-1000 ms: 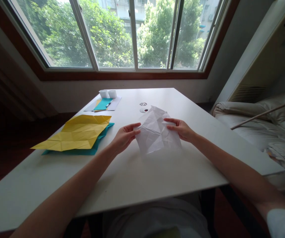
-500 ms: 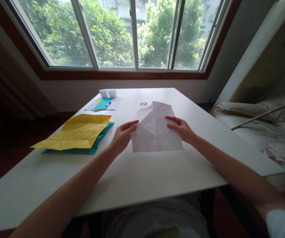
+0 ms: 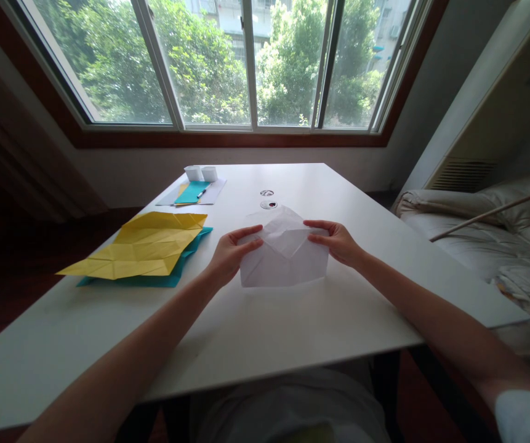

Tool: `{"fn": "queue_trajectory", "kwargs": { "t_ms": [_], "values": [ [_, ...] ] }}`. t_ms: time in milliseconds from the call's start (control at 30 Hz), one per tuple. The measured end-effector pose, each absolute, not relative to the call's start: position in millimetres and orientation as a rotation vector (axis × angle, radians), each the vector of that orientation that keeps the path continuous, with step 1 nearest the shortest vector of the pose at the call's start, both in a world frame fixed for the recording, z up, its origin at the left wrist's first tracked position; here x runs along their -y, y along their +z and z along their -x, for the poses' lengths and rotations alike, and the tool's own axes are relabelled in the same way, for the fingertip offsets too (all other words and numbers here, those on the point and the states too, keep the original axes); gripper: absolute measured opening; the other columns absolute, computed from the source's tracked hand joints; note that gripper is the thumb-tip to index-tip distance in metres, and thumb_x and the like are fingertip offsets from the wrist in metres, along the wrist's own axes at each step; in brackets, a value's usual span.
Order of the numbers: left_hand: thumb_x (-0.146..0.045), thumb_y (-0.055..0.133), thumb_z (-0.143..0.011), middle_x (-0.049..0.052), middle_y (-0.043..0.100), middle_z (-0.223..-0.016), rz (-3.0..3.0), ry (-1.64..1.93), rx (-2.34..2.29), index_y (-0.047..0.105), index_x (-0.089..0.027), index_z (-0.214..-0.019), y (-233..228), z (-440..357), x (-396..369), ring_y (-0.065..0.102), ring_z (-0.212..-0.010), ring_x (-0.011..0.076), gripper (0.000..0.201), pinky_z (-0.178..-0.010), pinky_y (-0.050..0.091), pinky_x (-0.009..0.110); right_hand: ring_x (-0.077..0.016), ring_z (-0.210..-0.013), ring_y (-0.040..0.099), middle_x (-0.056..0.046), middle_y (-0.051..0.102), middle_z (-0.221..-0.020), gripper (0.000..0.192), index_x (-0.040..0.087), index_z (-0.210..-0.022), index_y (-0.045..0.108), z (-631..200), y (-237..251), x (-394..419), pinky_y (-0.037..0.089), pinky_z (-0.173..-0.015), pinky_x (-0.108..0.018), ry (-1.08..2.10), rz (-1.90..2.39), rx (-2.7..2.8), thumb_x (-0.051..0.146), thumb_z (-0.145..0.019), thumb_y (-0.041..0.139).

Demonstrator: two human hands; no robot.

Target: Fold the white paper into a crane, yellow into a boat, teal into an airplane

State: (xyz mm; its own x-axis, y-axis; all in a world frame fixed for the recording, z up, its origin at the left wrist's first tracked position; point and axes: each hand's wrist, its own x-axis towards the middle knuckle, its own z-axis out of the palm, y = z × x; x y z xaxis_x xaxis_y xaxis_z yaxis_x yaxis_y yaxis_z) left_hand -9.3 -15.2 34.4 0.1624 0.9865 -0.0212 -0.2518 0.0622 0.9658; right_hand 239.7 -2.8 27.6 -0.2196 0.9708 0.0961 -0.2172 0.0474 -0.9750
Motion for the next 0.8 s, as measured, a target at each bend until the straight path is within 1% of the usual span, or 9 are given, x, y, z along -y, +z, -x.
{"fn": "queue_trajectory", "kwargs": {
  "t_ms": [167,267,467,600,667,700,733,800],
  "values": [
    [-0.022,0.080,-0.055,0.007,0.070,-0.084,-1.040,1.205,-0.891,0.068,-0.016,-0.101,34.8,7.9,15.3,0.062,-0.068,0.0154,0.048,-0.064,0.051,0.028,-0.0137,-0.070,0.062,-0.002,0.070,-0.080,0.040,0.020,-0.092,0.070,-240.0,27.9,1.6,0.050,-0.069,-0.030,1.402,0.894,1.236,0.025,-0.054,0.080],
    [-0.023,0.080,-0.056,0.007,0.070,-0.081,-1.041,1.197,-0.901,0.068,-0.015,-0.098,35.2,7.0,15.4,0.062,-0.066,0.0150,0.045,-0.062,0.050,0.026,-0.0141,-0.070,0.062,-0.002,0.070,-0.080,0.039,0.021,-0.091,0.070,-239.4,27.2,1.1,0.050,-0.069,-0.030,1.386,0.901,1.249,0.026,-0.054,0.079],
    [-0.027,0.080,-0.054,0.005,0.069,-0.074,-1.071,1.242,-0.961,0.071,-0.015,-0.088,34.2,2.9,17.1,0.061,-0.064,0.0148,0.037,-0.059,0.048,0.025,-0.0121,-0.065,0.060,0.001,0.068,-0.072,0.028,0.022,-0.082,0.071,-232.9,22.1,2.9,0.049,-0.062,-0.026,1.342,0.920,1.258,0.028,-0.056,0.078],
    [-0.028,0.081,-0.052,0.004,0.069,-0.074,-1.040,1.254,-0.949,0.071,-0.016,-0.085,35.2,-0.8,19.1,0.060,-0.064,0.0146,0.036,-0.059,0.048,0.026,-0.0122,-0.064,0.058,0.001,0.066,-0.072,0.026,0.023,-0.082,0.070,-226.6,16.1,3.5,0.048,-0.065,-0.028,1.336,0.923,1.268,0.033,-0.058,0.076],
    [-0.028,0.081,-0.051,0.003,0.068,-0.072,-1.013,1.244,-0.946,0.070,-0.016,-0.083,35.8,-2.6,19.8,0.060,-0.063,0.0147,0.036,-0.059,0.047,0.026,-0.0144,-0.073,0.059,0.000,0.065,-0.080,0.027,0.024,-0.083,0.070,-223.7,13.3,3.5,0.048,-0.070,-0.031,1.268,0.930,1.318,0.037,-0.060,0.075],
    [-0.028,0.081,-0.051,0.003,0.068,-0.070,-1.001,1.239,-0.944,0.070,-0.016,-0.082,35.9,-3.4,19.9,0.059,-0.062,0.0145,0.035,-0.058,0.047,0.026,-0.0165,-0.082,0.058,-0.002,0.063,-0.087,0.027,0.024,-0.082,0.070,-222.6,12.2,3.5,0.048,-0.073,-0.032,1.192,0.945,1.349,0.039,-0.061,0.074],
    [-0.029,0.081,-0.051,0.002,0.067,-0.069,-0.992,1.235,-0.942,0.070,-0.017,-0.082,35.8,-4.0,19.9,0.059,-0.061,0.0142,0.034,-0.057,0.047,0.026,-0.0189,-0.093,0.055,-0.003,0.060,-0.097,0.027,0.025,-0.082,0.070,-221.8,11.5,3.6,0.047,-0.077,-0.033,1.095,0.968,1.378,0.041,-0.061,0.074],
    [-0.029,0.081,-0.052,0.002,0.066,-0.067,-0.988,1.225,-0.931,0.070,-0.017,-0.080,34.5,-4.6,19.1,0.058,-0.060,0.0134,0.032,-0.056,0.045,0.025,-0.0231,-0.112,0.045,-0.006,0.049,-0.116,0.027,0.026,-0.081,0.071,-221.5,11.7,4.1,0.045,-0.083,-0.036,0.867,1.029,1.436,0.044,-0.061,0.073]
  ]
}}
